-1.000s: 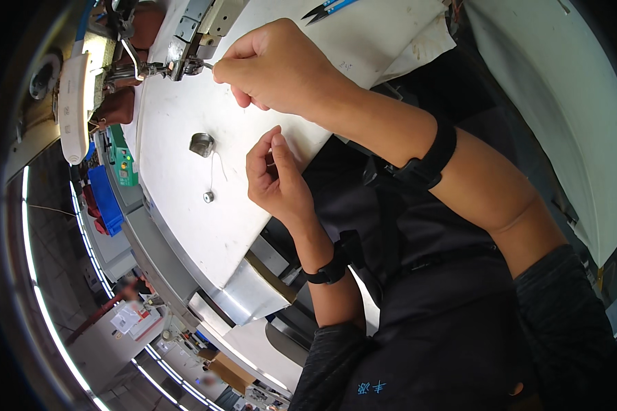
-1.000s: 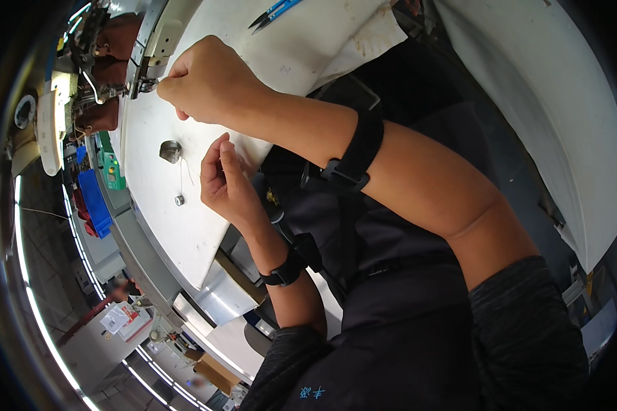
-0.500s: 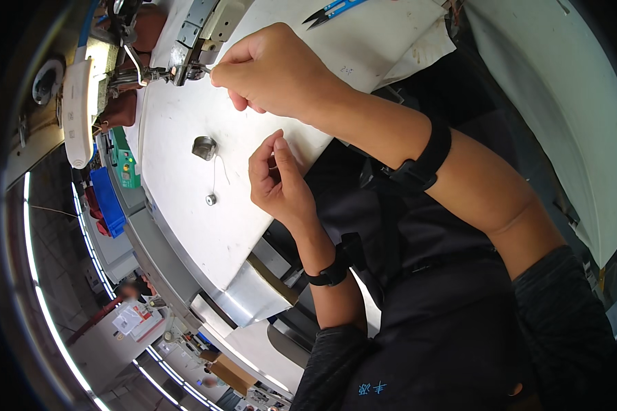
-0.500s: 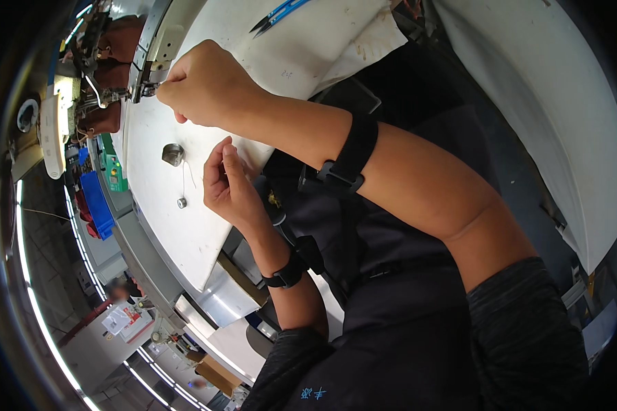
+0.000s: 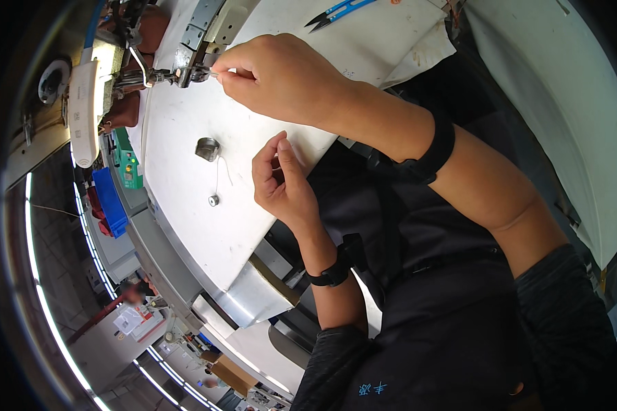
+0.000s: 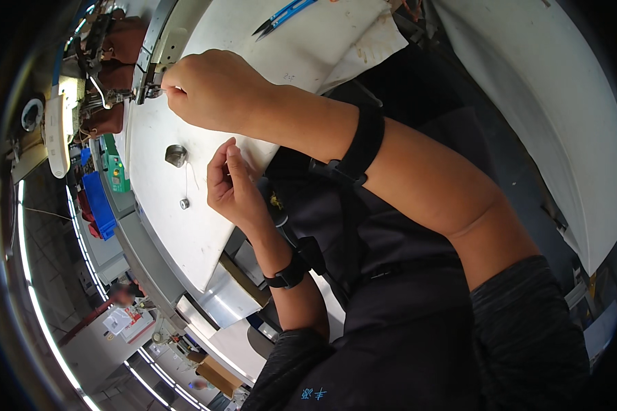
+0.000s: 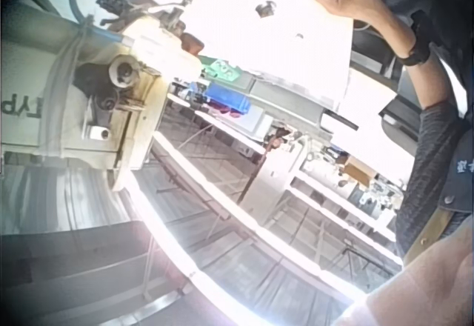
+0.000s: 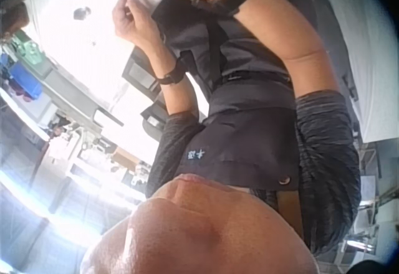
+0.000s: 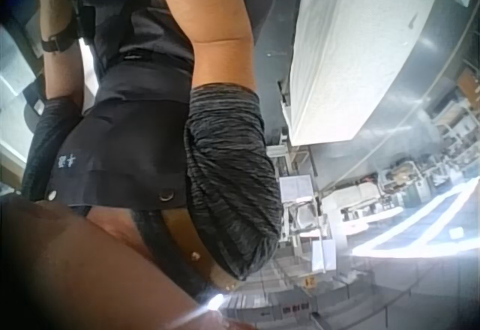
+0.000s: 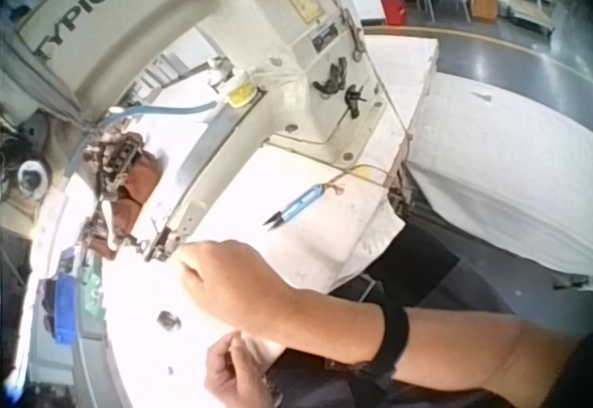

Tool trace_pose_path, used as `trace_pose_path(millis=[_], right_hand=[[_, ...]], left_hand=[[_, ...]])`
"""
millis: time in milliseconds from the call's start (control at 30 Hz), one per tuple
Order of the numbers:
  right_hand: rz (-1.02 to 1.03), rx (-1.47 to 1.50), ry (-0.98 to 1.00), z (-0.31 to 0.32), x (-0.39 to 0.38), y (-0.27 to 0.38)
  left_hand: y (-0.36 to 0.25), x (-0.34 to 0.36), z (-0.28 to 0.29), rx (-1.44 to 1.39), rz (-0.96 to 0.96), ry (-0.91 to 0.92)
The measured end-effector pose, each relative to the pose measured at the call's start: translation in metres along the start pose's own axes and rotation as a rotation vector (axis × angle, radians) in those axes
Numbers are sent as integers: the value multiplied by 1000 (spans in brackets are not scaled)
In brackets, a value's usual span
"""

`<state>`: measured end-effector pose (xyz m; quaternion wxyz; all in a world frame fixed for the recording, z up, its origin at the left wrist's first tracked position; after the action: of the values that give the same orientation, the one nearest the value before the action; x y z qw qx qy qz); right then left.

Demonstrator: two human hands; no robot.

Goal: Replacing the bobbin and threading the needle of a heavy-duty industrial sewing machine.

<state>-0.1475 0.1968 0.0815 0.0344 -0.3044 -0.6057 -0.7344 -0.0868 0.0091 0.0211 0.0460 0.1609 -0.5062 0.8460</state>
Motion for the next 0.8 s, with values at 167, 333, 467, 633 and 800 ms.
trace_pose_path(millis=[167, 333, 467, 633, 800], right_hand=[[73, 29, -77, 7, -5, 2], [25, -3, -45, 2, -9, -2], [-2, 31, -78, -3, -8, -3], [32, 45, -99, -4, -8, -5], [143, -133, -151, -6, -11, 0]], left_hand=[[-2, 0, -2, -5, 0, 11], [-3, 0, -2, -3, -6, 13], [-1, 0, -2, 3, -9, 10], [-2, 1, -1, 28, -29, 8], [-3, 0, -3, 29, -34, 6]])
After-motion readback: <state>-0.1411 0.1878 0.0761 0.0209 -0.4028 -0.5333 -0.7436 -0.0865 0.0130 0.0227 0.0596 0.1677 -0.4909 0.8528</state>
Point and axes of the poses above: each hand's wrist, its own x-axis towards the middle knuckle, its own z-axis out of the back of the hand, y = z × x, the point moved 10 cm from there along x, towards the middle knuckle, and after that the axes turned 2 degrees about -y, right-handed, at the moved point
